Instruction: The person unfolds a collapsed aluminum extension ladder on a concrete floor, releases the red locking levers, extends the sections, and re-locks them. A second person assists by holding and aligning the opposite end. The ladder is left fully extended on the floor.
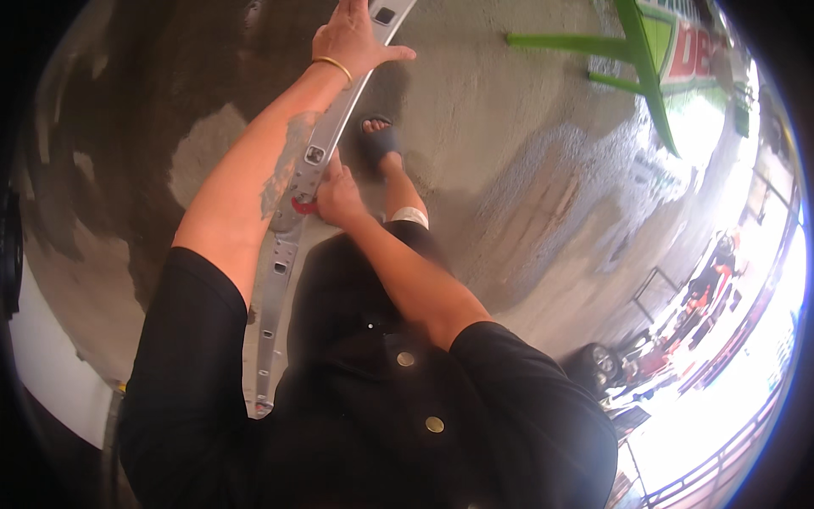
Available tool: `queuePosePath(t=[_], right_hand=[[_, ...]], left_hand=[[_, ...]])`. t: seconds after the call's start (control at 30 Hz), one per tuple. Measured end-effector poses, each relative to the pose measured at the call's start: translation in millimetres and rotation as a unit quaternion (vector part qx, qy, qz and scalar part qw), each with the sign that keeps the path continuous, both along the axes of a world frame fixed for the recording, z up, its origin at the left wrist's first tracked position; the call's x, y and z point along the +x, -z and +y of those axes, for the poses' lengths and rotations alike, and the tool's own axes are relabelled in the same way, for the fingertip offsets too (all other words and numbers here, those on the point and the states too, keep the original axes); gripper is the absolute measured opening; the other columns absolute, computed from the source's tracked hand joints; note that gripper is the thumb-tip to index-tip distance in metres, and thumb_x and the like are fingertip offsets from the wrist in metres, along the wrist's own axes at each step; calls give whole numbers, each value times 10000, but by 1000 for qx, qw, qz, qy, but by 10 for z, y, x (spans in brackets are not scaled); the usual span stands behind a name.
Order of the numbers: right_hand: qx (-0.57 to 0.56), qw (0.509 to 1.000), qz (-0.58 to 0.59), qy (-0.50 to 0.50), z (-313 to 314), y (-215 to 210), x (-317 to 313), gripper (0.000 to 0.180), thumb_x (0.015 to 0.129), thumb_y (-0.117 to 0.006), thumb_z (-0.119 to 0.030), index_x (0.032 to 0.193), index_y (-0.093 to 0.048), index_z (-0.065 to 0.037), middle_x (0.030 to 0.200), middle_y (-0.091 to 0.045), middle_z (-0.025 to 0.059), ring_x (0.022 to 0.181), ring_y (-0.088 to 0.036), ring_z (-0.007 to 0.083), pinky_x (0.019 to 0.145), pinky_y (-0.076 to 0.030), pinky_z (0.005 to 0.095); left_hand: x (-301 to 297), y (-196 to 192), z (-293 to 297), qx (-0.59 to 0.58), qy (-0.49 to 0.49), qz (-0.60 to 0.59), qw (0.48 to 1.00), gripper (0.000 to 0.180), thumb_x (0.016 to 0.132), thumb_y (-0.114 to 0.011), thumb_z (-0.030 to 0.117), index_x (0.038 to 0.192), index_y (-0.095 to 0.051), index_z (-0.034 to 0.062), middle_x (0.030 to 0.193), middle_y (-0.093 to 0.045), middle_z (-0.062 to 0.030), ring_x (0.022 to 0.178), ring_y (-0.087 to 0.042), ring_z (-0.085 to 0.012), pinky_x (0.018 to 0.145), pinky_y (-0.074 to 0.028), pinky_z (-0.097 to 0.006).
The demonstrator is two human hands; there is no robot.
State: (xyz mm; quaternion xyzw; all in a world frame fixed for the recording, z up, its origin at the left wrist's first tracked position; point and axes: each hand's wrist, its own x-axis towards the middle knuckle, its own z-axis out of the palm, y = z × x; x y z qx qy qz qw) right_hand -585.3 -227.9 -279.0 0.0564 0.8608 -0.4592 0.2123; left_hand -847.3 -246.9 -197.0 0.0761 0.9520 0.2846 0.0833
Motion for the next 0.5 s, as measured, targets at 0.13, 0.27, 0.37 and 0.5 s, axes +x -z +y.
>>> queuePosePath(t=[0.13, 0.27, 0.37, 0.5], right_hand=[[-62, 991, -96, 69, 76, -52, 36, 840, 824, -494, -33, 1613, -206, -22, 1077, -627, 208, 1065, -590, 392, 993, -473, 472], [-80, 987, -114, 81, 128, -130, 38, 875, 824, -499, -20, 1640, -194, -92, 1047, -618, 202, 1009, -600, 393, 990, -470, 465], [-88, 981, -147, 91, 130, -207, 47, 878, 827, -500, -17, 1646, -204, -125, 1008, -608, 196, 972, -603, 393, 966, -473, 465], [-84, 980, -159, 86, 42, -343, 82, 866, 833, -496, -17, 1645, -219, -135, 952, -586, 195, 947, -601, 391, 926, -475, 466]], left_hand=[[-231, 157, 272, 36, -67, -104, 992, 1133, 652, -912, 311, 1533, -261, 22, 1527, -419, -274, 1328, -540, -430, 1071, -493, -480], [-300, 418, 359, 77, -65, -83, 991, 868, 637, -878, 222, 1363, -441, 35, 1328, -558, -233, 1243, -580, -415, 1042, -500, -471], [-300, 515, 344, 82, -70, -56, 993, 826, 629, -878, 223, 1319, -463, 40, 1287, -569, -222, 1213, -585, -405, 1030, -499, -465], [-328, 473, 224, 86, -59, 65, 992, 755, 600, -886, 196, 1229, -503, 32, 1155, -625, -209, 1126, -616, -378, 966, -511, -450]])
